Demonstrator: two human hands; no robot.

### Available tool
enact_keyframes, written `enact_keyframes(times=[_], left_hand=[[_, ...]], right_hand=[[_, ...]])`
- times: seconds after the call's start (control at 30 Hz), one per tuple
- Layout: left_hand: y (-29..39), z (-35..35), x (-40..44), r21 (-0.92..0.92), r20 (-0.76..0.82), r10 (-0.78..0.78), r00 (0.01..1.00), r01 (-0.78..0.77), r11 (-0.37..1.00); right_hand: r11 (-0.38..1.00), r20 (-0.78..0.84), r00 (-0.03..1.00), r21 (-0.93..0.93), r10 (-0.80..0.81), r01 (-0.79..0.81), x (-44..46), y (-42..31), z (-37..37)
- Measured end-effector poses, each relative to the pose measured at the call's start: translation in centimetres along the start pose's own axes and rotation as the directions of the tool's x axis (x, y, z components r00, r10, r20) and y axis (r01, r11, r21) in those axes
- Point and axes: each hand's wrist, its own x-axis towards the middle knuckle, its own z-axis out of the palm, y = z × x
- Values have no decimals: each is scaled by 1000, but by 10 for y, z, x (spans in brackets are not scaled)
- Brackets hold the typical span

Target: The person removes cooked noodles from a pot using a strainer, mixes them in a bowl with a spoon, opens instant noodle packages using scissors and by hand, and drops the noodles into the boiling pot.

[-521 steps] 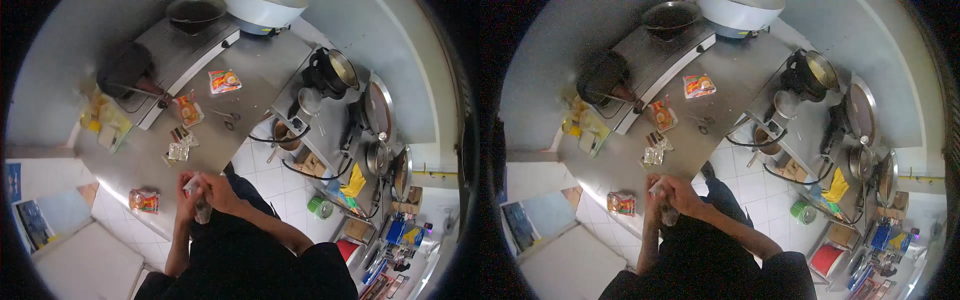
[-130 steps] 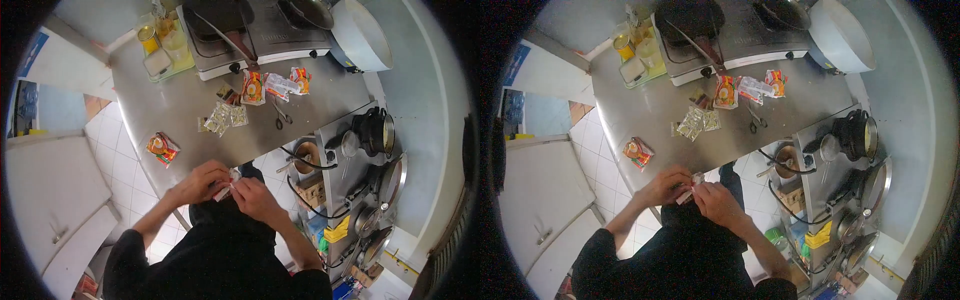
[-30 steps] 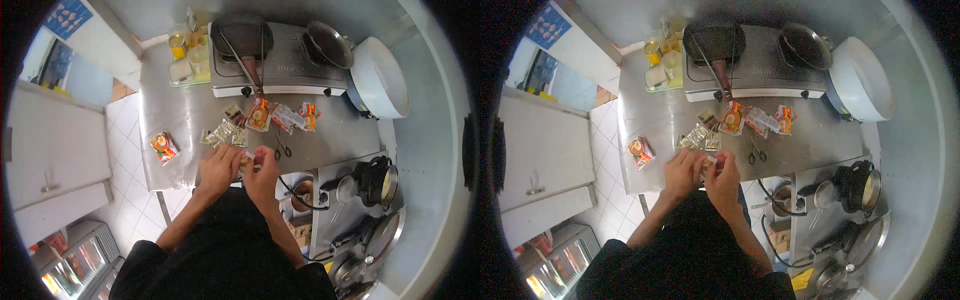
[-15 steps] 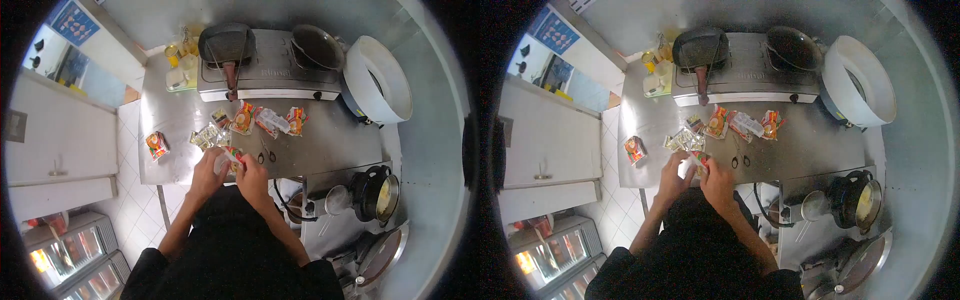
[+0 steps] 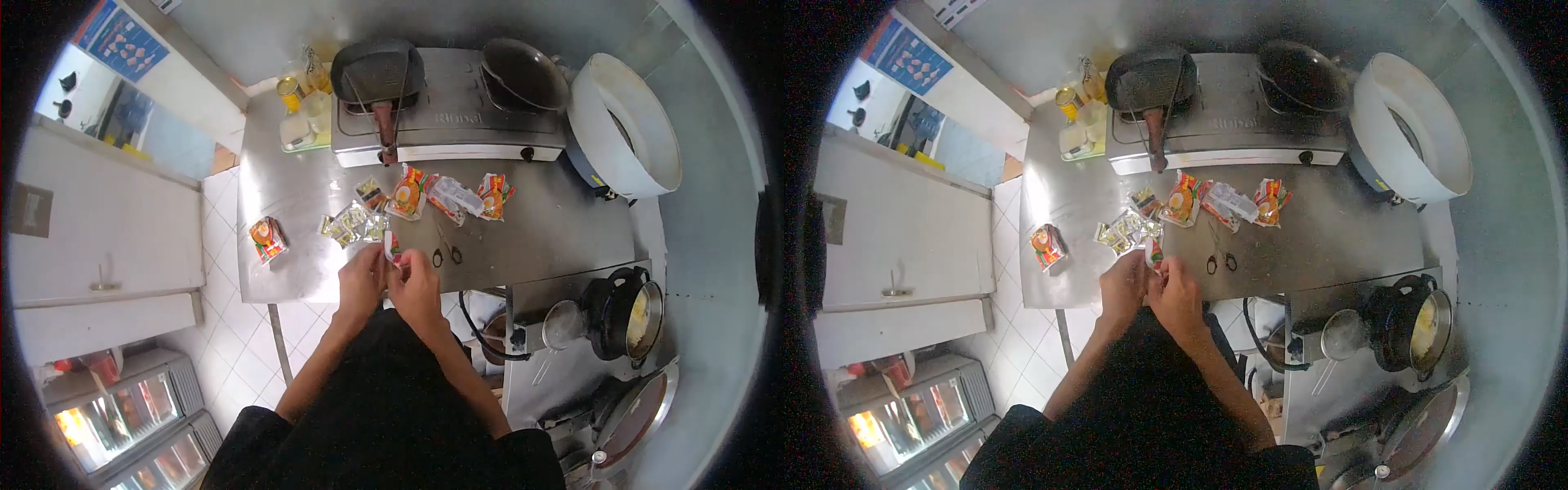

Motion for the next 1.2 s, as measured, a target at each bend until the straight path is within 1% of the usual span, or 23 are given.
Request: enact_keyframes(times=[0.07,0.1,0.17,0.2,0.23,0.27,0.33,0.47,0.53,0.57,0.6,0.63,0.67,0.7,0.77,0.83,0.87,0.93,0.97,1.0,1.07,1.13,1.2], left_hand=[[-2,-4,6,44,7,148,989,-148,988],[-4,-7,7,63,17,218,976,-218,974],[-9,-7,13,81,15,174,985,-174,981],[-13,-9,14,94,19,146,989,-147,985],[-18,-9,20,110,-44,123,991,-117,987],[-21,-10,26,59,-34,37,999,-35,998],[-16,-18,32,-37,8,-144,990,144,989],[-39,-25,44,-493,-15,-193,981,160,855],[-49,-24,41,-696,-41,-208,977,121,707],[-53,-24,46,-827,195,-364,911,352,439],[-57,-25,50,-832,452,-433,780,543,111],[-59,-25,53,-713,689,-403,602,663,-229],[-58,-26,58,-613,789,-232,569,714,-338],[-52,-31,63,-492,850,-46,524,760,-424],[-51,-26,70,-356,878,104,467,783,-510],[-58,-8,80,-365,887,37,460,747,-557],[-63,-5,83,-379,866,74,494,747,-546],[-64,-13,90,-416,817,139,560,738,-531],[-64,-20,88,-419,862,57,504,770,-482],[-61,-27,88,-434,868,9,496,768,-471],[-57,-34,89,-459,876,-79,475,773,-438],[-72,-33,90,-507,857,-126,500,774,-380],[-86,-35,90,-548,834,-172,524,758,-354]], right_hand=[[1000,-63,998,9,17,-16,7,-8,1],[995,-53,999,-95,3,-8,9,-7,6],[954,-27,999,-299,-20,11,14,1,17],[954,-75,997,-296,20,-41,13,-1,21],[952,-124,991,-292,52,-87,16,-4,26],[950,-174,982,-288,75,-124,20,-6,30],[960,-169,984,-258,63,-105,20,-9,41],[950,-180,981,-287,77,-127,28,-23,36],[950,-50,998,-311,-26,9,35,-36,24],[944,15,997,-319,-80,81,43,-42,18],[936,79,992,-332,-98,119,48,-49,11],[927,145,983,-342,-113,157,52,-56,5],[916,210,969,-349,-129,198,57,-62,1],[930,185,976,-324,-119,175,60,-68,-2],[955,136,986,-268,-98,132,62,-76,-4],[904,-92,973,-398,-211,158,53,-86,5],[874,-194,939,-454,-285,172,47,-89,11],[853,-110,961,-493,-254,169,44,-90,20],[833,-64,977,-536,-202,136,44,-93,26],[810,-27,990,-578,-140,98,44,-96,32],[839,55,997,-543,56,-17,46,-86,45],[831,160,956,-542,247,-124,49,-84,52],[877,185,965,-474,188,-79,49,-81,61]])
